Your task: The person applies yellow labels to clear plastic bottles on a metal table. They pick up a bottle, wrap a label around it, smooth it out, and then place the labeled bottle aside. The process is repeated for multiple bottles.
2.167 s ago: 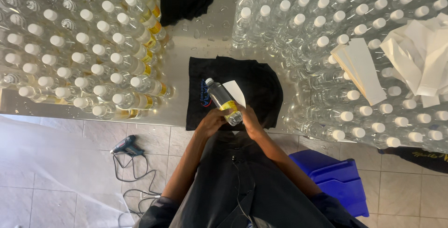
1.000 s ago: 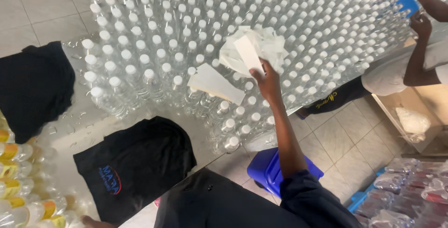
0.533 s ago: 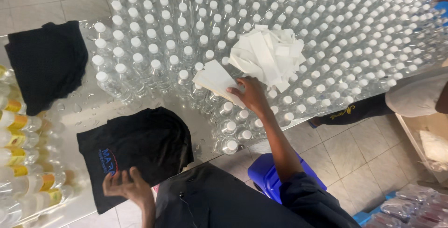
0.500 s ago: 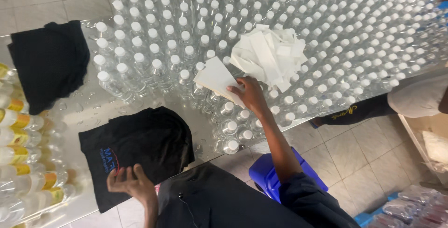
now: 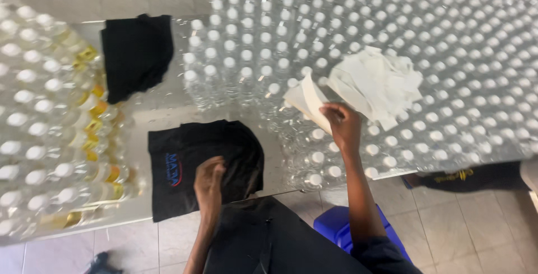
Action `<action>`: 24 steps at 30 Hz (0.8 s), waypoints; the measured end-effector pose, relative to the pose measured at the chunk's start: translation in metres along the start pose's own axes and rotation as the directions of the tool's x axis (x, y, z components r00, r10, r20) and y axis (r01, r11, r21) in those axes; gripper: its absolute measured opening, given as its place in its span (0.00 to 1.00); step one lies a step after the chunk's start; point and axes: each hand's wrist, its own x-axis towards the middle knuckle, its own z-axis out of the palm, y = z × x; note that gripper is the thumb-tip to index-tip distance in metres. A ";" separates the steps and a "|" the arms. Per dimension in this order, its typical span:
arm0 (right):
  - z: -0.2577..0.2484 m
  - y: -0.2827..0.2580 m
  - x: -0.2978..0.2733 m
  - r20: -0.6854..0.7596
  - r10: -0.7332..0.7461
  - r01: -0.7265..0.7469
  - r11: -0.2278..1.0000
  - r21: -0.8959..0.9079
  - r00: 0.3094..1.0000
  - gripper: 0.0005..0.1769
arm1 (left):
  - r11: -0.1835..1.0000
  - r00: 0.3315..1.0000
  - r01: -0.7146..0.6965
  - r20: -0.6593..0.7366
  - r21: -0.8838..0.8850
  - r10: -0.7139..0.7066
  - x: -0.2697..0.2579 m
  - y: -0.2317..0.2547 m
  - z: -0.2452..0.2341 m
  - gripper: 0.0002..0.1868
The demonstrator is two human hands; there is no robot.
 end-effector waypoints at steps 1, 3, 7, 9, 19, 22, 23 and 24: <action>0.017 -0.011 -0.013 0.022 -0.008 0.008 1.000 0.005 1.000 0.09 | 1.000 1.000 0.004 -0.023 0.001 -0.004 -0.001 0.017 0.004 0.16; 0.050 -0.030 -0.041 0.247 0.059 -0.107 0.977 0.187 0.967 0.11 | 0.895 0.945 0.260 0.288 -0.363 -0.158 0.000 0.051 0.013 0.35; 0.141 -0.107 -0.078 0.504 -0.032 -0.102 0.966 0.236 0.863 0.14 | 0.743 0.933 0.346 0.298 -0.573 -0.204 0.022 0.030 -0.005 0.34; 0.180 -0.132 -0.083 0.635 -0.072 -0.090 0.972 0.218 0.769 0.18 | 0.790 0.949 0.260 -0.004 -0.556 -0.315 0.036 0.033 -0.034 0.18; 0.393 -0.072 0.079 0.562 -0.293 0.575 0.697 -0.428 0.773 0.24 | 0.872 0.898 0.403 -0.063 -0.279 -0.435 0.042 -0.019 -0.143 0.24; 0.370 -0.082 0.057 0.581 -0.214 0.525 0.728 -0.441 0.785 0.29 | 0.915 0.946 0.309 -0.012 -0.259 -0.323 0.034 0.032 -0.150 0.40; 0.355 -0.089 0.045 0.576 -0.237 0.528 0.744 -0.410 0.782 0.24 | 0.933 0.949 0.310 -0.003 -0.183 -0.315 0.036 0.023 -0.154 0.30; 0.339 -0.096 0.035 0.570 -0.260 0.530 0.759 -0.378 0.779 0.19 | 0.946 0.951 0.307 0.007 -0.106 -0.308 0.037 0.015 -0.158 0.23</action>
